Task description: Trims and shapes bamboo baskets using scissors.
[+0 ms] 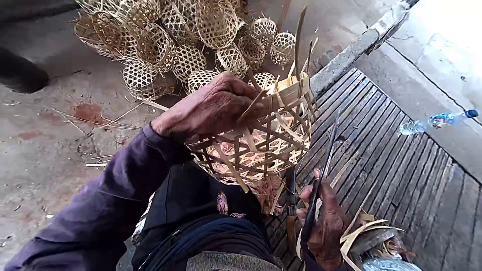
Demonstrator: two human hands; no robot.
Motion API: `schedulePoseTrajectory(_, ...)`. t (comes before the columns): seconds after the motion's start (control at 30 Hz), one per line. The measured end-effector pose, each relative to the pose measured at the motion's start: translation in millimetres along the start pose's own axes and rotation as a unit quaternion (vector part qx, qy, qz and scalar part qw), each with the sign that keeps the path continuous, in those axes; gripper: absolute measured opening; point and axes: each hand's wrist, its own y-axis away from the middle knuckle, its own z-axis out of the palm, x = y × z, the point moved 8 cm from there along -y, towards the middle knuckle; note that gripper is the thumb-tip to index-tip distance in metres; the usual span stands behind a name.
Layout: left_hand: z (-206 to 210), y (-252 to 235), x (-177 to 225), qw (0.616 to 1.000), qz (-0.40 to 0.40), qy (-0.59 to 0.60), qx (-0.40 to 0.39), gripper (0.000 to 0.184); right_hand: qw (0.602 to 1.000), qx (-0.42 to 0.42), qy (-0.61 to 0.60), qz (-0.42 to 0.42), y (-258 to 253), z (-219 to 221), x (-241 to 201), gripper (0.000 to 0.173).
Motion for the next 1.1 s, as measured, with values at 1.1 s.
schedulePoseTrajectory(1.1, -12, 85, 28, 0.889, 0.374, -0.144, 0.219, 0.040, 0.975, -0.003, 0.192, -0.112, -107, 29, -42, 0.057)
